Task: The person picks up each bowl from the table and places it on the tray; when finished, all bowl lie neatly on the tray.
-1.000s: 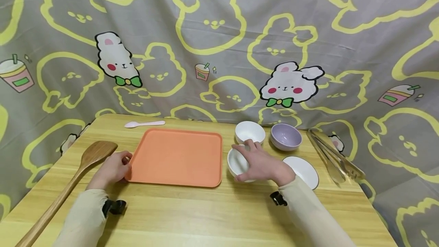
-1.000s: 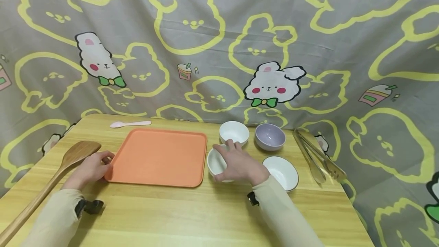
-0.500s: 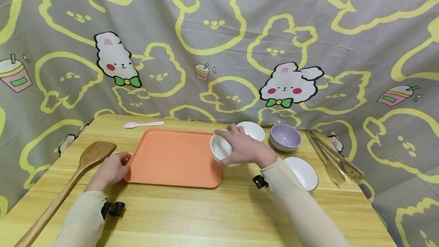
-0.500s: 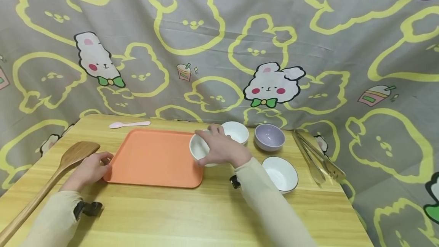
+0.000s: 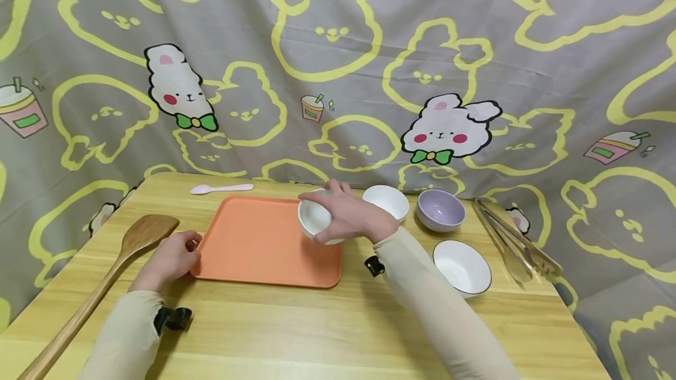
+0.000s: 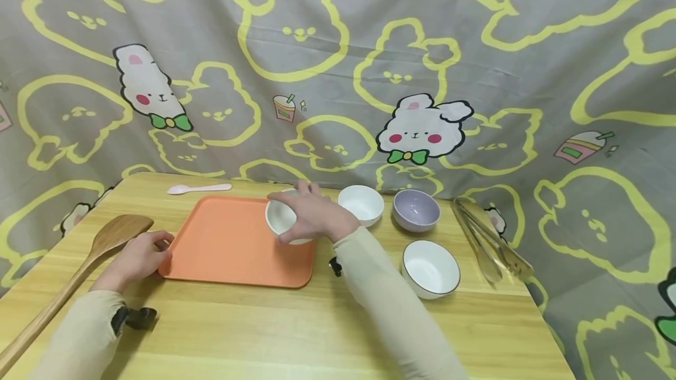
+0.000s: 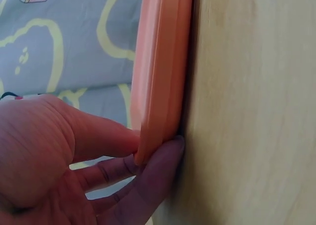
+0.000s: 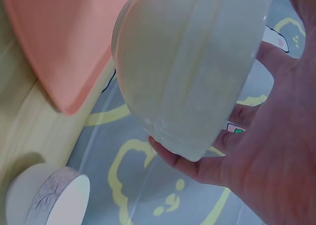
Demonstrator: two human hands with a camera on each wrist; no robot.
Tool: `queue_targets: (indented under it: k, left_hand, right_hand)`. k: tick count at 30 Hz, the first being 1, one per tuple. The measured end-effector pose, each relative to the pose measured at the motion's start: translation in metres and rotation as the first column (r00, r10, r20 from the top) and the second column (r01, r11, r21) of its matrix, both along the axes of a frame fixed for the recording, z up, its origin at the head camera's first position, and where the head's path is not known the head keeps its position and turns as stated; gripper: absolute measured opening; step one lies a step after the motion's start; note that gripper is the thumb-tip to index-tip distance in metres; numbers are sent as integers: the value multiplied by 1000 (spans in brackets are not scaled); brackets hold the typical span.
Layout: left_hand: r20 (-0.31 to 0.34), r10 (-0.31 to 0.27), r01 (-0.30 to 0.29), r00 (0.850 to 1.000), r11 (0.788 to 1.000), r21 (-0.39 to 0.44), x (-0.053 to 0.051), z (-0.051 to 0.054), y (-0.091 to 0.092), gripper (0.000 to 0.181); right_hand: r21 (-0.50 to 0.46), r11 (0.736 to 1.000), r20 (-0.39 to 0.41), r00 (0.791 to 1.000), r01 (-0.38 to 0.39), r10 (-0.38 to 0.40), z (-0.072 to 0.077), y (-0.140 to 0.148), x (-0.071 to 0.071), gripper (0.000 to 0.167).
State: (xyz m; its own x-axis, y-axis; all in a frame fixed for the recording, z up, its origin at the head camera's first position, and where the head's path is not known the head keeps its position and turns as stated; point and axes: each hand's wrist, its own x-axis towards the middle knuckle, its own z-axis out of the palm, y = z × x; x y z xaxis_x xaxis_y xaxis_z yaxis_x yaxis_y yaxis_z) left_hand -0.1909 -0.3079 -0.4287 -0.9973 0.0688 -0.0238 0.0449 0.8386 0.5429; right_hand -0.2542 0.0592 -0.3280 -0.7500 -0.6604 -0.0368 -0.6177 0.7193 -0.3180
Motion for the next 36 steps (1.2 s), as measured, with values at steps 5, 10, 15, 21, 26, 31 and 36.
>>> queue_targets:
  k: [5, 10, 15, 21, 26, 31, 36]
  left_hand:
    - [-11, -13, 14, 1000, 1000, 7, 1, -2, -1, 28]
    - [-6, -1, 1, 1000, 998, 56, 3, -3, -3, 29]
    - [8, 15, -15, 1000, 998, 68, 4, -3, -5, 30]
    - [11, 8, -8, 1000, 998, 56, 3, -3, -6, 30]
    - [46, 4, -9, 999, 995, 103, 1, -1, -4, 32]
    - [32, 1, -3, 999, 999, 50, -3, -1, -4, 32]
    - [25, -2, 2, 1000, 1000, 27, -4, -2, -2, 32]
  right_hand:
    - [18, 1000, 25, 1000, 2, -2, 6, -14, -3, 82]
    - [7, 1000, 42, 999, -18, 17, 10, -32, -10, 83]
    - [15, 999, 45, 998, -34, 33, 10, -49, -16, 83]
    - [12, 999, 15, 998, -53, 53, 9, -64, -21, 83]
    - [-11, 998, -1, 998, -60, 60, 6, -72, -25, 83]
    - [-5, 998, 13, 998, -57, 57, 2, -80, -32, 83]
    - [1, 997, 58, 995, -78, 78, -4, -91, -41, 83]
